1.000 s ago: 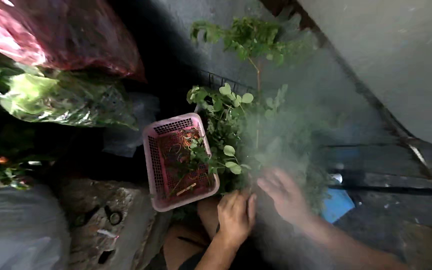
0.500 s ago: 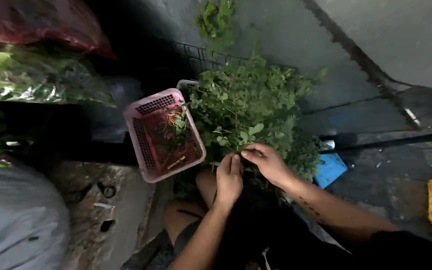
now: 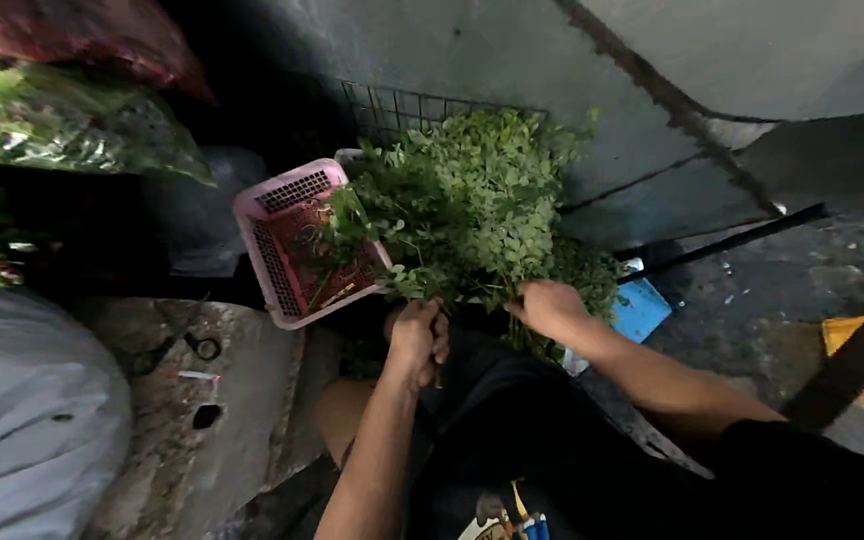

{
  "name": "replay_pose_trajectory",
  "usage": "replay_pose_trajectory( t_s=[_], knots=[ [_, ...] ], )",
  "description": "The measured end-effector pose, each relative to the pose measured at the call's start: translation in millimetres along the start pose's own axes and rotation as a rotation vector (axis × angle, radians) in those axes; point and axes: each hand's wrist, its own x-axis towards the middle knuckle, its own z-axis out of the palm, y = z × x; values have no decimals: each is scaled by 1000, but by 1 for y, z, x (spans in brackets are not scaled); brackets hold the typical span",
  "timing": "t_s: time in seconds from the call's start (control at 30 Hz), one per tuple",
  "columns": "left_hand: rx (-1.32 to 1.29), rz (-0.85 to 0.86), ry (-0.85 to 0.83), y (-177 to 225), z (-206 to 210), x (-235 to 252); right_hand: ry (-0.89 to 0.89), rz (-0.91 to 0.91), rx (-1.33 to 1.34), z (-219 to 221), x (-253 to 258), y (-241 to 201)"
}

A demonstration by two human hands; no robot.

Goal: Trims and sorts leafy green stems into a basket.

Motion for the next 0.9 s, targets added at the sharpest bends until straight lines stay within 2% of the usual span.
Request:
replay_pose_trajectory(
  t_s=[0.1,0.3,0.33,0.43,0.53,0.6,0.67,0.8,0.9],
  knots=[
    [29,80,24,-4,-2,-18,9,65,-34,7,4,-16],
    [-45,162,67,-1,-29,-41,174,-79,529,-86,-28,-7],
    [-50,169,64,1,-31,-39,154,-88,614,-98,-29,-7],
    [-14,180,35,-3,-31,-28,14,-82,753,-112,-15,6],
    [10,245,32,4,-24,-25,74,-164,919,-140,-13,1],
    [61,274,38,-1,-22,-30,86,-205,916,-144,-25,-1],
    [105,323,50,5,-22,-30,106,-296,1054,-164,-41,-8],
    [226,340,67,-6,-23,-24,129,-383,1374,-161,-68,-3],
    [218,365,77,-10,-18,-17,241,-501,1362,-143,-87,0]
  ],
)
